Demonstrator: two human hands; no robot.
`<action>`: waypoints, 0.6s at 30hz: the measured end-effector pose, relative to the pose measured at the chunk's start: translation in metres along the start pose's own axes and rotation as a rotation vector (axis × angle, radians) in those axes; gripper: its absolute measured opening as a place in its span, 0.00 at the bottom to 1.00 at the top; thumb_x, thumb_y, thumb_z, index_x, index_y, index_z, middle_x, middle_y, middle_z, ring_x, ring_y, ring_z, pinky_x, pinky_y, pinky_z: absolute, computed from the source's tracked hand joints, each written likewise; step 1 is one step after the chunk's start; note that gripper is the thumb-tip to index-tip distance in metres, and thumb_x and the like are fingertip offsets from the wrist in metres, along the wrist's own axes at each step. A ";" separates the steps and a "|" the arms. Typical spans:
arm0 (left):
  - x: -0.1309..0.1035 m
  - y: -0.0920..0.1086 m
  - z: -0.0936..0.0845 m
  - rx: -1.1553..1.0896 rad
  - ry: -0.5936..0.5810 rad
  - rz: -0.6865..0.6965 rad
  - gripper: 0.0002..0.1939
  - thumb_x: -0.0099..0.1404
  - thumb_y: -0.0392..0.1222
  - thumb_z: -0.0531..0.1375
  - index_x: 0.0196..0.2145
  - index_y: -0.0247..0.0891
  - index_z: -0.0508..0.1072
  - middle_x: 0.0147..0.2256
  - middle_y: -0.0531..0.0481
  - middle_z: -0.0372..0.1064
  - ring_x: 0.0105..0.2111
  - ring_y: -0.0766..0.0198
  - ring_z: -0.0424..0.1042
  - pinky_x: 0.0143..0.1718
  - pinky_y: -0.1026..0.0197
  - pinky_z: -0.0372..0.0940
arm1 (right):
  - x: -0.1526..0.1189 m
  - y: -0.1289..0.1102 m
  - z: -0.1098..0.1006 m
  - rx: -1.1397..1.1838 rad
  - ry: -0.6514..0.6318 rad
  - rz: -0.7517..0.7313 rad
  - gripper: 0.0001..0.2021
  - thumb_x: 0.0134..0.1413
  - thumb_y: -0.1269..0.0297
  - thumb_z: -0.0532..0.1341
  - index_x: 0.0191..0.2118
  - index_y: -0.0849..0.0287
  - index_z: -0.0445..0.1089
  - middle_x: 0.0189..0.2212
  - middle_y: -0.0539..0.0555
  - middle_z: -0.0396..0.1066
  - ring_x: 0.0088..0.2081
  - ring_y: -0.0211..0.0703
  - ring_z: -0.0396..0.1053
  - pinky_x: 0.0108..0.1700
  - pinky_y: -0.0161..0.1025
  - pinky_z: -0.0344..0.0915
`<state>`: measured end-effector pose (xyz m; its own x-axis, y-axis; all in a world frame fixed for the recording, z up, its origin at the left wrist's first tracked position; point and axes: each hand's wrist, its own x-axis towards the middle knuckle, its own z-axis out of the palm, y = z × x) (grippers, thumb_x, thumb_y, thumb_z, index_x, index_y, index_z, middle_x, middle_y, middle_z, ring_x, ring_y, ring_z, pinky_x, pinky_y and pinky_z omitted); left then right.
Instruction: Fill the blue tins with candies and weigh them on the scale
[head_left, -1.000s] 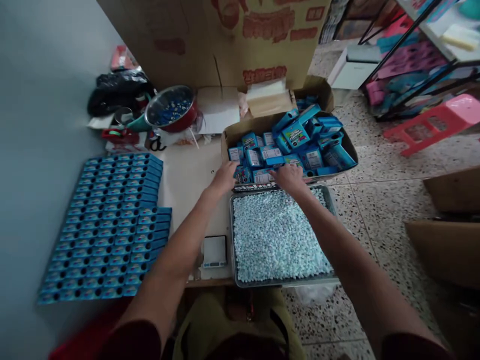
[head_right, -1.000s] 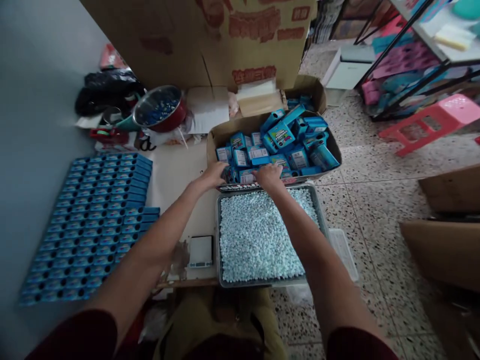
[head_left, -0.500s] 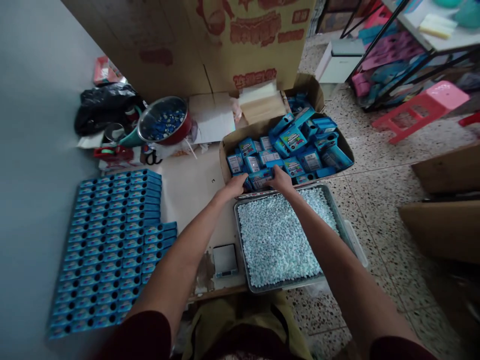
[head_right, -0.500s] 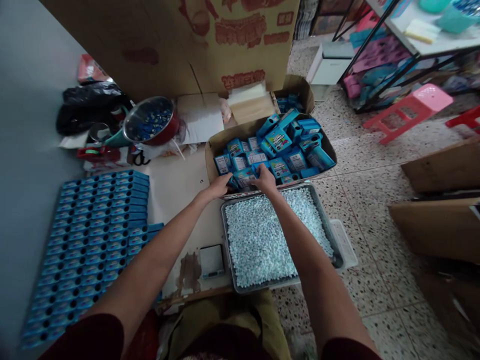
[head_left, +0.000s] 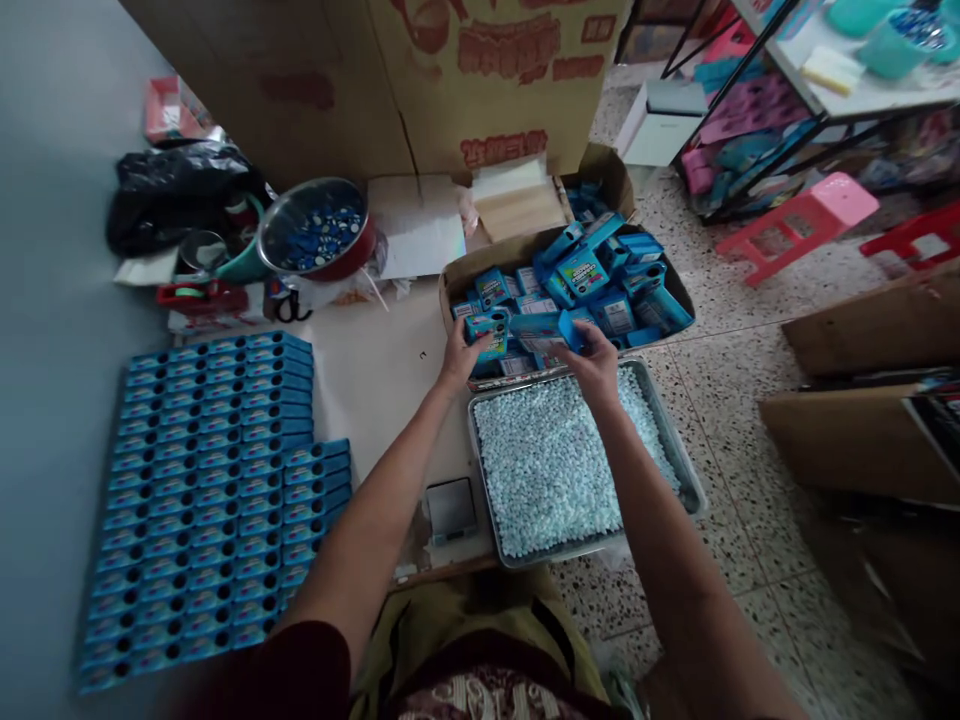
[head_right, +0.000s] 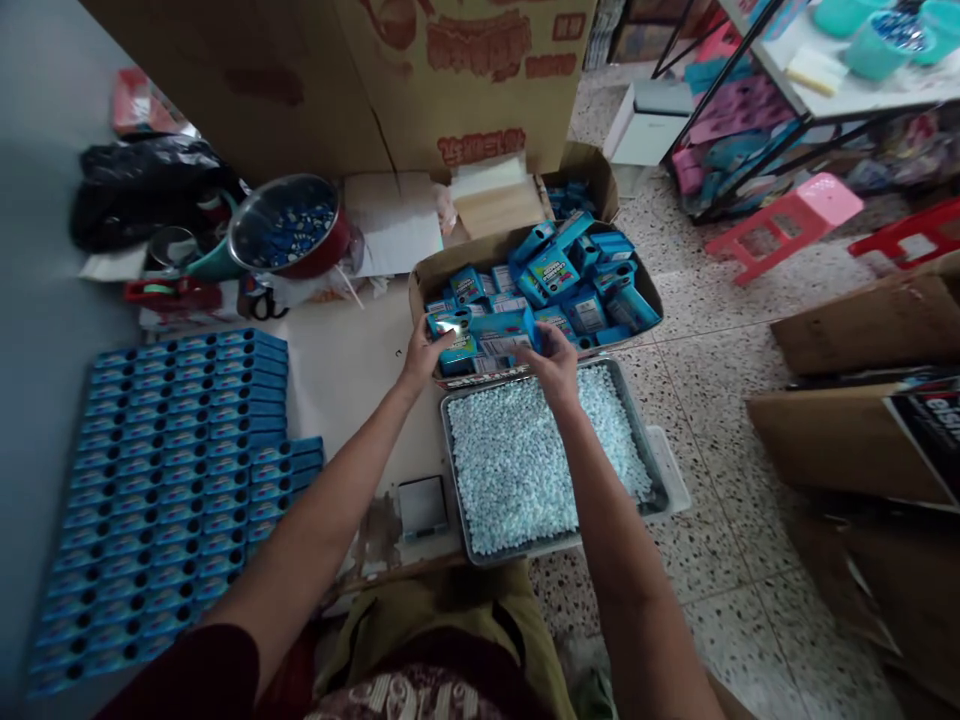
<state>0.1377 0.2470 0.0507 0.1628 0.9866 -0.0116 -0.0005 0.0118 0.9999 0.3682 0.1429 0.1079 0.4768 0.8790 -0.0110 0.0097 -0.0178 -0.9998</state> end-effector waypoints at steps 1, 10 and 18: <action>-0.005 0.003 0.002 -0.086 0.014 -0.026 0.25 0.59 0.51 0.76 0.49 0.43 0.73 0.45 0.50 0.80 0.46 0.55 0.80 0.54 0.53 0.76 | -0.006 -0.005 -0.006 0.128 -0.034 0.087 0.23 0.44 0.56 0.81 0.46 0.53 0.78 0.43 0.53 0.81 0.44 0.49 0.78 0.47 0.46 0.79; -0.097 0.013 0.040 -0.179 0.063 -0.115 0.30 0.60 0.56 0.77 0.53 0.46 0.71 0.48 0.50 0.78 0.47 0.58 0.79 0.55 0.53 0.75 | -0.106 -0.004 -0.025 0.838 -0.075 0.809 0.09 0.63 0.65 0.69 0.47 0.52 0.73 0.35 0.50 0.80 0.32 0.39 0.76 0.31 0.34 0.78; -0.136 0.041 0.043 -0.227 0.078 -0.201 0.33 0.53 0.59 0.80 0.47 0.44 0.72 0.44 0.50 0.79 0.45 0.55 0.79 0.52 0.52 0.75 | -0.131 0.000 -0.060 0.886 -0.116 0.809 0.10 0.61 0.67 0.69 0.47 0.56 0.75 0.40 0.50 0.82 0.29 0.35 0.74 0.27 0.29 0.72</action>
<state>0.1579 0.1064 0.0934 0.1061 0.9702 -0.2177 -0.1982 0.2352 0.9515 0.3585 -0.0003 0.1108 -0.0165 0.8027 -0.5962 -0.8838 -0.2906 -0.3668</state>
